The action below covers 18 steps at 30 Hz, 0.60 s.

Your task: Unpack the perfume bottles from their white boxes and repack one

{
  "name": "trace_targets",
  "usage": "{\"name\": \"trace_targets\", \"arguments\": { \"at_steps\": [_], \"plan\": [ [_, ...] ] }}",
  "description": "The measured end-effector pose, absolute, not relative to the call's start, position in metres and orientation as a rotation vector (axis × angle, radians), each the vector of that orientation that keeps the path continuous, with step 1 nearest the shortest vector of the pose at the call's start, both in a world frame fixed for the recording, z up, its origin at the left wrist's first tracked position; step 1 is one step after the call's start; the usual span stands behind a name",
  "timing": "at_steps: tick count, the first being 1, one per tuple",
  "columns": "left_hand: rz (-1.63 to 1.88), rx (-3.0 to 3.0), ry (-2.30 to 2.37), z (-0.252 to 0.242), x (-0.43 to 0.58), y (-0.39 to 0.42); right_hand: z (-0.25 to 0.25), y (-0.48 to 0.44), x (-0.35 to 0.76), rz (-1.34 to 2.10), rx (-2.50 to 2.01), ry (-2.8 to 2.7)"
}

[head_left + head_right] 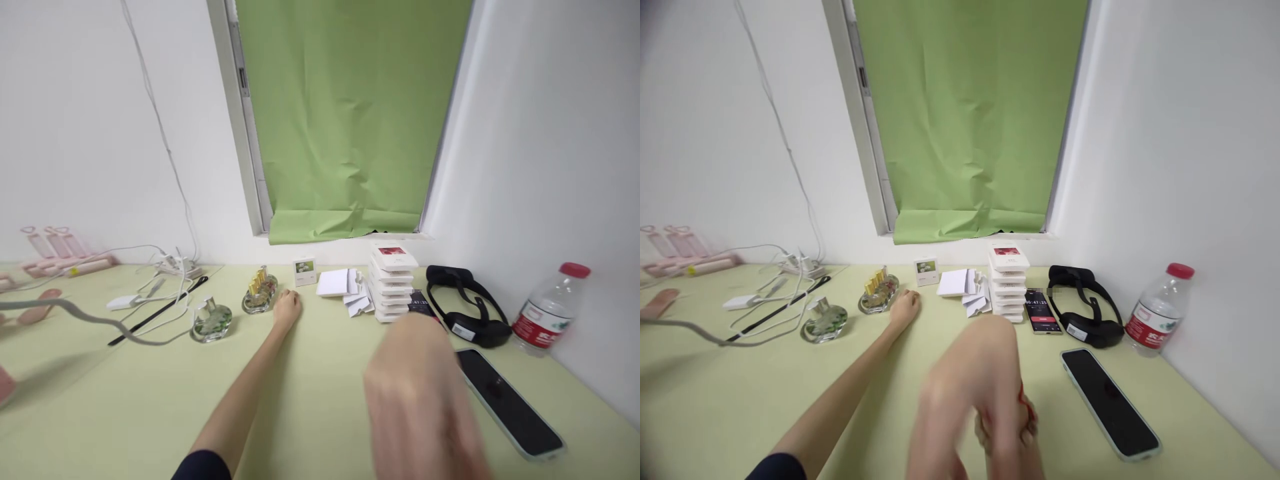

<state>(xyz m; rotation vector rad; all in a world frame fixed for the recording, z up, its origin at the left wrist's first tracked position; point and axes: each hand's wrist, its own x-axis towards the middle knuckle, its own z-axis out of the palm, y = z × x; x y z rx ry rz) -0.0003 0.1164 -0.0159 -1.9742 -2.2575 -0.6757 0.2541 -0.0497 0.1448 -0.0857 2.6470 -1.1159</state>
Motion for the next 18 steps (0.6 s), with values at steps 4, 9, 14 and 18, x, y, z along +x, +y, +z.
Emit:
{"name": "trace_targets", "arguments": {
  "at_steps": [4,9,14,18],
  "plan": [
    [-0.712,-2.011,-2.191,-0.017,0.01,0.076,0.152,-0.035,0.207,-1.35,0.292,2.63],
    [-0.708,-2.078,-2.14,-0.019,0.016,0.037,0.071,-0.029,0.183,-0.565,1.806,2.202],
    [-0.716,-2.118,-2.123,-0.017,0.02,0.011,0.007,-0.044,0.208,-0.505,2.002,2.231],
    [-0.742,-2.137,-2.112,-0.015,0.023,-0.01,-0.015,-0.063,0.216,-0.41,2.149,2.271]
  ]
}}
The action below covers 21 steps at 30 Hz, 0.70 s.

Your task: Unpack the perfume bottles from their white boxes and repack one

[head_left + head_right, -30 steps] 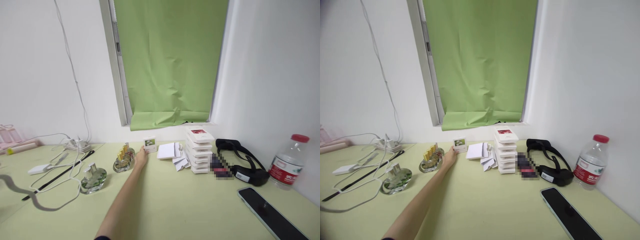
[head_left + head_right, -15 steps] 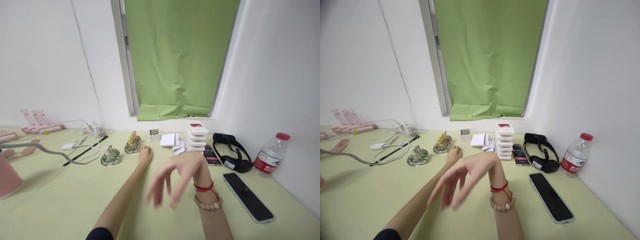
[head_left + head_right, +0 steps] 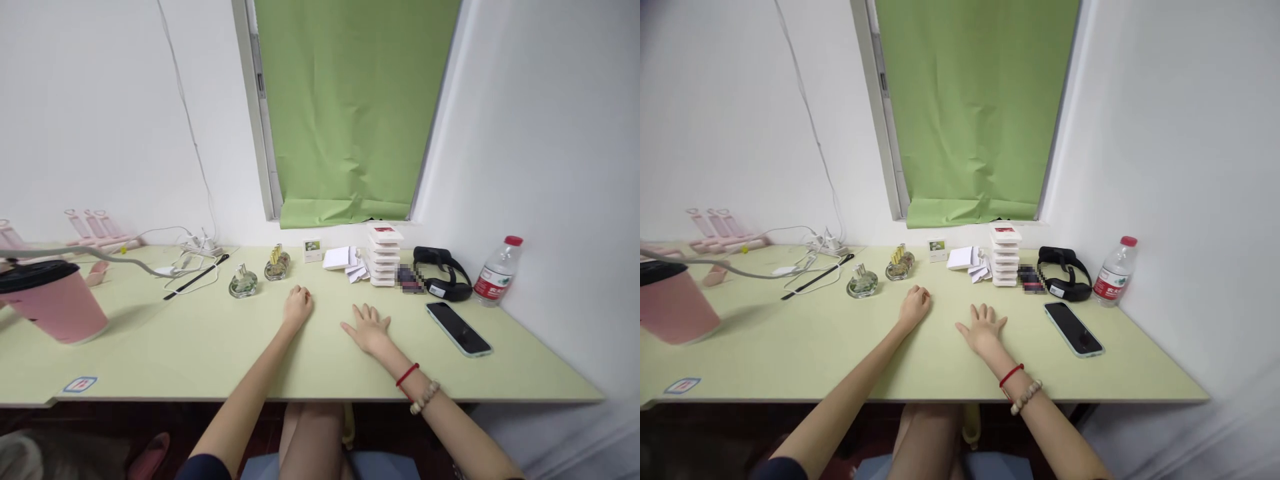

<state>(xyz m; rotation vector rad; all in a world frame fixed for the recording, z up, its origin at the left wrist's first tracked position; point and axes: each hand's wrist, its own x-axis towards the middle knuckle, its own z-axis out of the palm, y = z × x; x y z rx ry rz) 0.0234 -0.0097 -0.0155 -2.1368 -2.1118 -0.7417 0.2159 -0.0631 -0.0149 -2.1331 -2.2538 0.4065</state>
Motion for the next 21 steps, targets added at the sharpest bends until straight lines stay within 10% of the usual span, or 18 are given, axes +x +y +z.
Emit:
{"name": "trace_targets", "arguments": {
  "at_steps": [21],
  "plan": [
    [-1.127,-2.311,-2.126,-0.023,0.014,-0.095,-0.035,-0.126,0.243,0.276,-1.749,-2.285]
  ]
}}
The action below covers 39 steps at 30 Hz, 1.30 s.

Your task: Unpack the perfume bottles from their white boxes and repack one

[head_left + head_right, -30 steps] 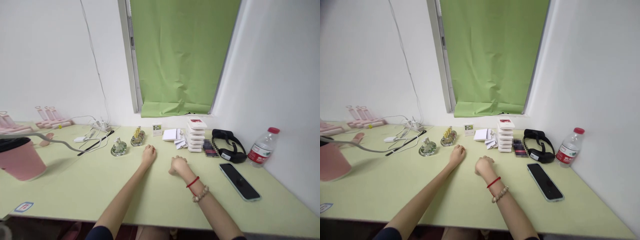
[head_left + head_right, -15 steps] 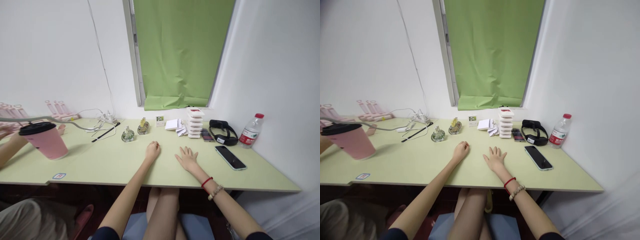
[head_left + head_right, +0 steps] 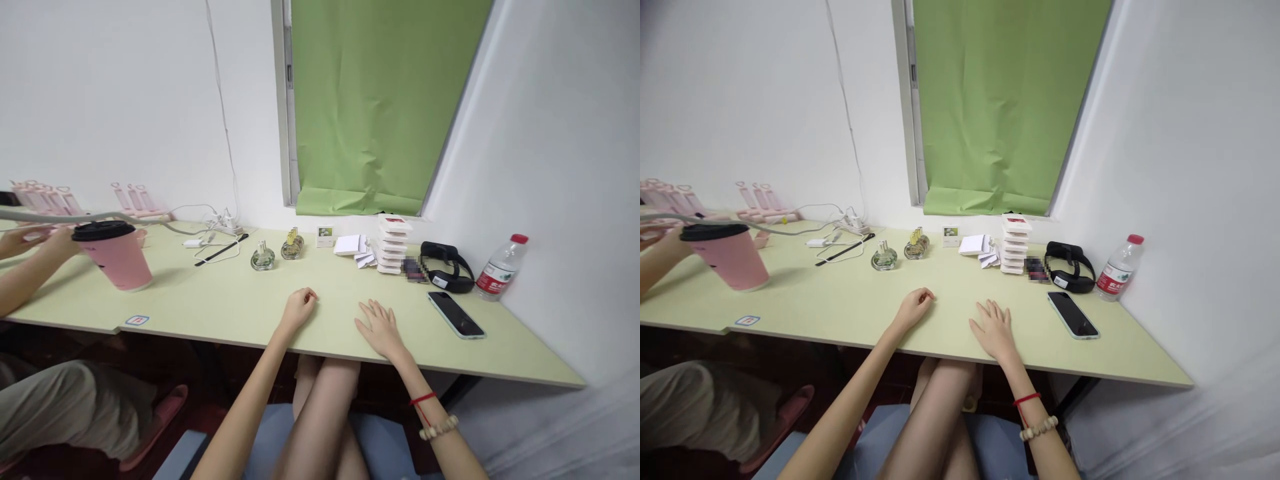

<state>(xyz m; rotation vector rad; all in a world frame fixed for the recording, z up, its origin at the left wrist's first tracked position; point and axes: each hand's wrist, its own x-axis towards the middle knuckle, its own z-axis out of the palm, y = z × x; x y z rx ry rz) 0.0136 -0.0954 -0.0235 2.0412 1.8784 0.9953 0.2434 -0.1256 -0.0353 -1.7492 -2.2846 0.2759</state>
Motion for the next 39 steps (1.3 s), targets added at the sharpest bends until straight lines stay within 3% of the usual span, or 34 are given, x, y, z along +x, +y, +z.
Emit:
{"name": "trace_targets", "arguments": {
  "at_steps": [33,39],
  "plan": [
    [0.981,2.073,1.691,-0.024,0.014,-0.109,-0.044,-0.129,0.255,0.254,-1.583,-2.093],
    [1.458,1.799,1.604,-0.019,0.018,-0.115,-0.045,-0.129,0.257,0.258,-1.541,-2.058]
  ]
}}
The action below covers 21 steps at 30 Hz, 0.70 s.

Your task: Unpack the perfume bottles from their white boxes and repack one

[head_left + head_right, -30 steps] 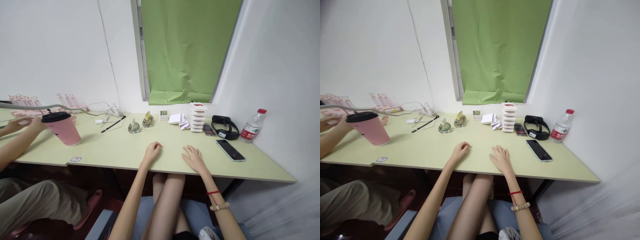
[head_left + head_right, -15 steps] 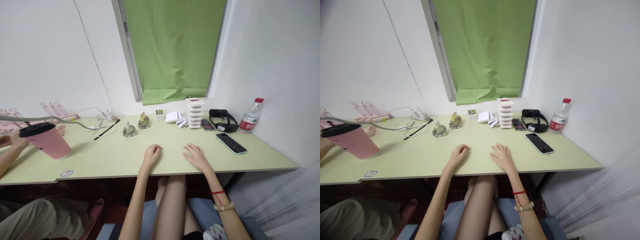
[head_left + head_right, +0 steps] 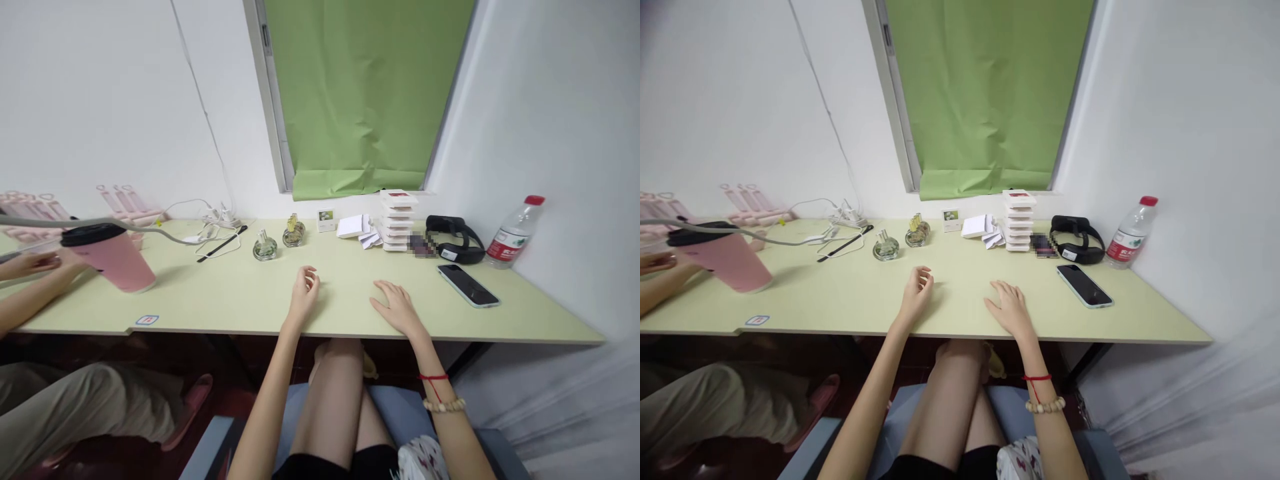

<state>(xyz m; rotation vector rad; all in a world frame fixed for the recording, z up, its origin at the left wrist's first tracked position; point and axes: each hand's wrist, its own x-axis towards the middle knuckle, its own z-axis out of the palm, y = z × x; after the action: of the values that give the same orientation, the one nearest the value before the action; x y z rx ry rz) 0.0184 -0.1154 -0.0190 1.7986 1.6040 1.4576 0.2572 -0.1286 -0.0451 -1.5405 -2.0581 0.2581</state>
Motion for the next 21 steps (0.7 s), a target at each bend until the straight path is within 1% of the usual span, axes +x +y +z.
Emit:
{"name": "trace_targets", "arguments": {
  "at_steps": [2,3,7,9,14,21],
  "plan": [
    [1.573,1.687,1.645,-0.0196,0.0175,-0.1148,-0.0449,-0.129,0.2576,0.28,-1.531,-2.028],
    [1.555,1.662,1.668,-0.0206,0.0167,-0.1139,-0.0449,-0.1292,0.2578,0.296,-1.524,-2.015],
    [1.167,1.891,1.664,-0.0256,0.0139,-0.1108,-0.0456,-0.1295,0.258,0.332,-1.49,-1.973],
    [1.052,2.013,1.654,-0.0263,0.0137,-0.1114,-0.0463,-0.1291,0.2581,0.323,-1.489,-1.976],
    [1.063,2.001,1.677,-0.0242,0.0156,-0.1166,-0.0491,-0.1282,0.2587,0.259,-1.477,-2.071],
    [1.059,2.028,1.671,-0.0254,0.0152,-0.1184,-0.0514,-0.1286,0.2588,0.216,-1.494,-2.069]
  ]
}}
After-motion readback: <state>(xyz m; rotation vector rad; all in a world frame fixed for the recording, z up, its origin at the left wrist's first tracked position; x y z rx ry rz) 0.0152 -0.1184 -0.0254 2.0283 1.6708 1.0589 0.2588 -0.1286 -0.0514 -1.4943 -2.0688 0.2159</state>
